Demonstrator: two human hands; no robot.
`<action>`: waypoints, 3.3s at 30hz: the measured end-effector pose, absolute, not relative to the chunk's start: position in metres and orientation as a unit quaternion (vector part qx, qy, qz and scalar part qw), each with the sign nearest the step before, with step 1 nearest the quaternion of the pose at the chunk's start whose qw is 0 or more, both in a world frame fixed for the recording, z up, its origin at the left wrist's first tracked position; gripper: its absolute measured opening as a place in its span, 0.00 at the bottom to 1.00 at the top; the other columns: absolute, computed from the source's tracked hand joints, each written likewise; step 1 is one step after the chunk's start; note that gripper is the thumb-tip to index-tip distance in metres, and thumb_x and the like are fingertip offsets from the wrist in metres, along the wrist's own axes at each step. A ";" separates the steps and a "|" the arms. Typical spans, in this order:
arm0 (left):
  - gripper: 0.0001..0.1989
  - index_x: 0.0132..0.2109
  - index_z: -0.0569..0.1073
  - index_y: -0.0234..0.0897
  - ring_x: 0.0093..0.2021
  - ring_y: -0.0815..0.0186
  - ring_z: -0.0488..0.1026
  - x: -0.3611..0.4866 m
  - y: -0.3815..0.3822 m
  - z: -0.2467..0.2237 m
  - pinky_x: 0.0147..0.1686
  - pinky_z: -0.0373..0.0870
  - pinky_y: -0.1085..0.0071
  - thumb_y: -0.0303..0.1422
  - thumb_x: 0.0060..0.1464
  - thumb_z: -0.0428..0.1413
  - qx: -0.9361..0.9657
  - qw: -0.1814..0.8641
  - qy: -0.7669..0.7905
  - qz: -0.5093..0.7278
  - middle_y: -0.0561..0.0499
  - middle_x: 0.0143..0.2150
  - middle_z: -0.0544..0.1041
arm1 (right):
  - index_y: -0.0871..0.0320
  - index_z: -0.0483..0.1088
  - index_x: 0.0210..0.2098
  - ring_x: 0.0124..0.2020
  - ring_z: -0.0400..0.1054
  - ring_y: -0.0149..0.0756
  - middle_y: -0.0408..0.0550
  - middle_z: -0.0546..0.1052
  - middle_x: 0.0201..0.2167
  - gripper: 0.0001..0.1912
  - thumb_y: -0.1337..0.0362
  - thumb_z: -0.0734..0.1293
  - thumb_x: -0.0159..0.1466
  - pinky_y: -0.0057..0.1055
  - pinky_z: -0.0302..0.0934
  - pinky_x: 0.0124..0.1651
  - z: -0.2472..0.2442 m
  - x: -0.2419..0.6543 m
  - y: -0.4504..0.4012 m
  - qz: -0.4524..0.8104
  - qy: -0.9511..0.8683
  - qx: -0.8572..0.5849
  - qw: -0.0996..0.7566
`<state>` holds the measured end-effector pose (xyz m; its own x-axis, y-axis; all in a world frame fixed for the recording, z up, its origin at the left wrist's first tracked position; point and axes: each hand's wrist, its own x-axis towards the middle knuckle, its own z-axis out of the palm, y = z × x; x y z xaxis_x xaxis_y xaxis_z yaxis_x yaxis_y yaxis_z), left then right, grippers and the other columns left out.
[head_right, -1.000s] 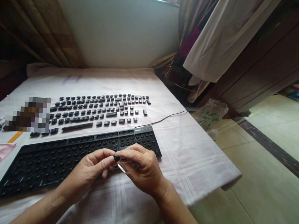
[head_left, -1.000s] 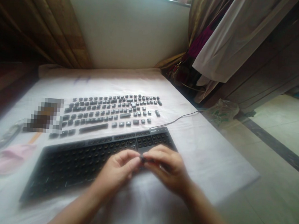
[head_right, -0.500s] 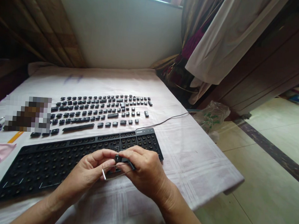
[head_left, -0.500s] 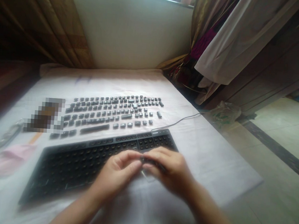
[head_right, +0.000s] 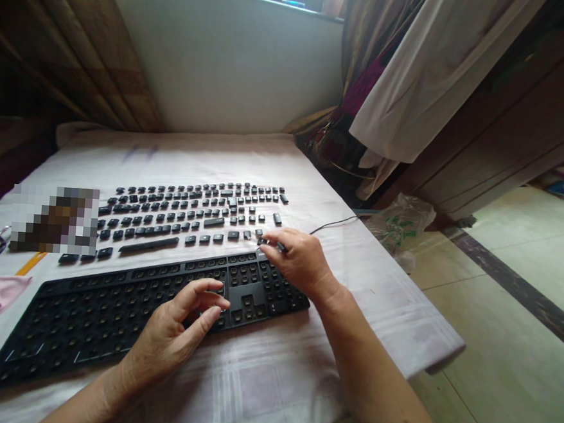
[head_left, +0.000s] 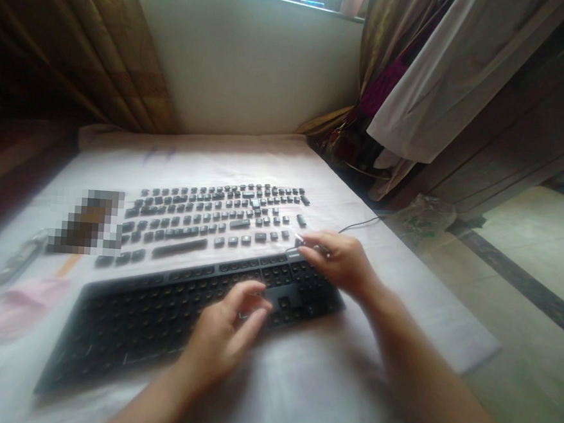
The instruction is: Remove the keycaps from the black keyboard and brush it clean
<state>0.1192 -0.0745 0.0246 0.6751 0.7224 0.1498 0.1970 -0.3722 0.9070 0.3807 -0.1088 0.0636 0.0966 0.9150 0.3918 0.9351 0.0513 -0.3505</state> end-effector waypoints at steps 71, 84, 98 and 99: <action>0.08 0.40 0.77 0.43 0.34 0.67 0.80 0.117 -0.070 0.019 0.36 0.75 0.74 0.32 0.63 0.52 0.844 0.391 0.256 0.262 0.53 0.34 0.83 | 0.55 0.69 0.33 0.15 0.60 0.25 0.38 0.73 0.21 0.26 0.42 0.77 0.50 0.24 0.53 0.16 0.041 0.409 -0.142 0.329 -0.307 -0.649 0.614; 0.07 0.41 0.76 0.44 0.35 0.69 0.80 0.116 -0.071 0.019 0.37 0.74 0.76 0.30 0.63 0.53 0.850 0.385 0.242 0.265 0.55 0.35 0.83 | 0.55 0.68 0.34 0.29 0.73 0.36 0.41 0.75 0.24 0.13 0.56 0.71 0.53 0.34 0.69 0.35 0.042 0.411 -0.142 0.294 -0.381 -0.665 0.571; 0.07 0.41 0.75 0.44 0.34 0.71 0.80 0.118 -0.070 0.018 0.36 0.73 0.78 0.28 0.63 0.53 0.856 0.369 0.224 0.283 0.57 0.34 0.82 | 0.49 0.82 0.44 0.44 0.78 0.42 0.45 0.85 0.40 0.14 0.65 0.73 0.58 0.34 0.67 0.50 0.051 0.416 -0.056 0.133 -0.557 -0.791 0.214; 0.07 0.41 0.75 0.44 0.34 0.71 0.80 0.117 -0.070 0.018 0.36 0.73 0.78 0.28 0.63 0.53 0.856 0.369 0.223 0.286 0.57 0.34 0.82 | 0.49 0.82 0.45 0.46 0.78 0.43 0.46 0.85 0.43 0.15 0.65 0.73 0.58 0.34 0.67 0.52 0.050 0.415 -0.052 0.127 -0.563 -0.795 0.190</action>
